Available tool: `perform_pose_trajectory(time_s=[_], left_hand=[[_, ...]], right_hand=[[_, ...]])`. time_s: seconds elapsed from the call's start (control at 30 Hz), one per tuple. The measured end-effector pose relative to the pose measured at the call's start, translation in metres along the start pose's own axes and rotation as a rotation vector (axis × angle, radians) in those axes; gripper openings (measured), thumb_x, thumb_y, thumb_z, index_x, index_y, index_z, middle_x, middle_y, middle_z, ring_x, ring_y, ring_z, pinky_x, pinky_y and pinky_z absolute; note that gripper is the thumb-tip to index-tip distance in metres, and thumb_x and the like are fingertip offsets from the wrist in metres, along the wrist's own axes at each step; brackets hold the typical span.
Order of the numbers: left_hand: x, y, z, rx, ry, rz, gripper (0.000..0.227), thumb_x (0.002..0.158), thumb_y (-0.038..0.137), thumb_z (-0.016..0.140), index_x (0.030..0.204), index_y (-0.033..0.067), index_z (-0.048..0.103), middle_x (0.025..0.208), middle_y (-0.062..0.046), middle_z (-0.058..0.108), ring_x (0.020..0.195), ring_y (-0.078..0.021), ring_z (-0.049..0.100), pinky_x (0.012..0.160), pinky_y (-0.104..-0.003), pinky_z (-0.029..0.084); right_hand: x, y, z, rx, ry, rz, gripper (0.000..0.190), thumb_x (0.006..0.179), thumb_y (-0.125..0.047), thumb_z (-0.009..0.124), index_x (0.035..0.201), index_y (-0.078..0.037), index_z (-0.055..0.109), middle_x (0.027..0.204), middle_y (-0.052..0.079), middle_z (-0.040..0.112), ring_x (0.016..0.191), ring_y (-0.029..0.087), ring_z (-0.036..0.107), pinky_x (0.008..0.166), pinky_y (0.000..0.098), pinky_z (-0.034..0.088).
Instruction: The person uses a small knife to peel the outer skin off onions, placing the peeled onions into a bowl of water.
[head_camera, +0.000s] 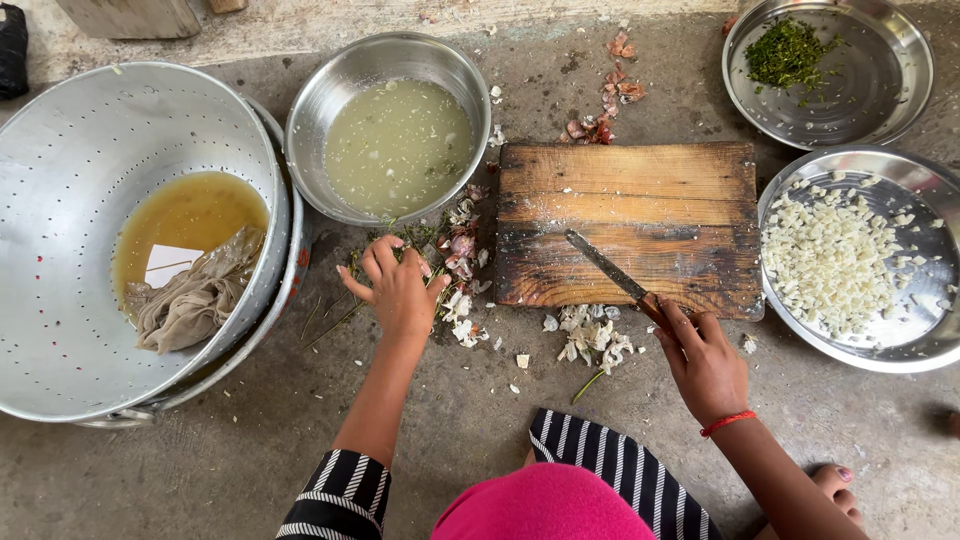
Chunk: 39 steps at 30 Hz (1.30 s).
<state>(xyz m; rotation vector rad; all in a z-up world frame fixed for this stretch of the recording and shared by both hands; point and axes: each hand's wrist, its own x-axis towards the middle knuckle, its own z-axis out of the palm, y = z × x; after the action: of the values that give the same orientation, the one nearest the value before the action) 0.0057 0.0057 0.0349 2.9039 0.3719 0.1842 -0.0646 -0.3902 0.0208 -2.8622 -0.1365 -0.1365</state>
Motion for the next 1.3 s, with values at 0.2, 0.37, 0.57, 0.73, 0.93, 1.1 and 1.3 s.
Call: perform_pose_trajectory(time_s=[0.2, 0.37, 0.57, 0.73, 0.93, 1.1, 1.3], left_hand=[[0.000, -0.002, -0.009, -0.067, 0.165, 0.050, 0.010, 0.085, 0.023, 0.083, 0.086, 0.0211, 0.073, 0.129, -0.002, 0.050, 0.139, -0.0299, 0.036, 0.116, -0.075, -0.002], [-0.003, -0.008, -0.012, -0.032, 0.167, 0.140, 0.039, 0.078, -0.005, 0.074, 0.101, 0.0269, 0.076, 0.141, 0.000, 0.050, 0.148, -0.0290, 0.034, 0.119, -0.071, -0.004], [-0.005, -0.021, 0.008, 0.028, -0.225, -0.069, 0.028, 0.096, 0.045, 0.063, 0.106, 0.0195, 0.070, 0.156, -0.004, 0.034, 0.157, -0.0315, 0.007, 0.113, -0.076, -0.014], [-0.024, -0.017, 0.035, -0.030, -0.023, 0.102, 0.076, 0.100, 0.071, 0.045, 0.145, 0.0097, 0.053, 0.164, -0.019, 0.019, 0.153, -0.0386, -0.007, 0.099, -0.082, -0.016], [-0.031, 0.020, 0.054, -0.217, -0.143, 0.019, 0.065, 0.096, 0.063, 0.049, 0.143, 0.0182, 0.054, 0.165, -0.014, 0.019, 0.156, -0.0371, -0.002, 0.108, -0.082, -0.008], [-0.029, 0.013, 0.053, -0.207, -0.117, 0.039, 0.058, 0.097, 0.058, 0.054, 0.139, 0.0189, 0.059, 0.164, -0.013, 0.022, 0.156, -0.0373, 0.003, 0.110, -0.082, -0.006], [-0.052, -0.035, 0.066, -0.224, -0.070, 0.000, 0.047, 0.097, 0.049, 0.060, 0.134, 0.0197, 0.063, 0.164, -0.010, 0.030, 0.158, -0.0356, 0.011, 0.115, -0.080, -0.003]], right_hand=[[0.001, 0.002, -0.002, 0.035, -0.041, 0.082, 0.049, 0.098, -0.035, 0.064, 0.145, -0.023, 0.058, 0.100, 0.008, 0.062, 0.073, 0.024, 0.067, 0.056, 0.0388, 0.055], [0.000, 0.003, -0.007, 0.127, 0.046, 0.094, 0.049, 0.099, -0.033, 0.065, 0.144, -0.017, 0.056, 0.108, 0.012, 0.061, 0.080, 0.029, 0.069, 0.061, 0.0417, 0.055], [-0.004, -0.008, -0.006, 0.239, 0.116, 0.078, 0.048, 0.096, -0.024, 0.066, 0.141, -0.012, 0.055, 0.119, 0.019, 0.062, 0.093, 0.040, 0.067, 0.071, 0.0474, 0.055], [-0.012, -0.025, 0.003, 0.371, 0.086, 0.187, 0.054, 0.095, -0.021, 0.070, 0.141, -0.002, 0.049, 0.112, 0.020, 0.062, 0.093, 0.041, 0.066, 0.072, 0.0477, 0.053], [0.008, 0.021, 0.025, 0.597, 0.522, 0.420, 0.031, 0.102, -0.005, 0.077, 0.100, -0.001, 0.047, 0.084, 0.017, 0.047, 0.067, 0.024, 0.040, 0.063, 0.0358, 0.039], [-0.005, 0.165, 0.008, 0.588, 0.812, 0.691, 0.020, 0.103, -0.012, 0.077, 0.093, -0.002, 0.063, 0.110, 0.005, 0.057, 0.085, 0.013, 0.052, 0.074, 0.0274, 0.050], [-0.080, 0.277, -0.009, -0.003, 0.628, 0.692, 0.018, 0.103, -0.019, 0.081, 0.107, -0.002, 0.078, 0.145, 0.020, 0.044, 0.130, 0.039, 0.041, 0.109, 0.0496, 0.036]])
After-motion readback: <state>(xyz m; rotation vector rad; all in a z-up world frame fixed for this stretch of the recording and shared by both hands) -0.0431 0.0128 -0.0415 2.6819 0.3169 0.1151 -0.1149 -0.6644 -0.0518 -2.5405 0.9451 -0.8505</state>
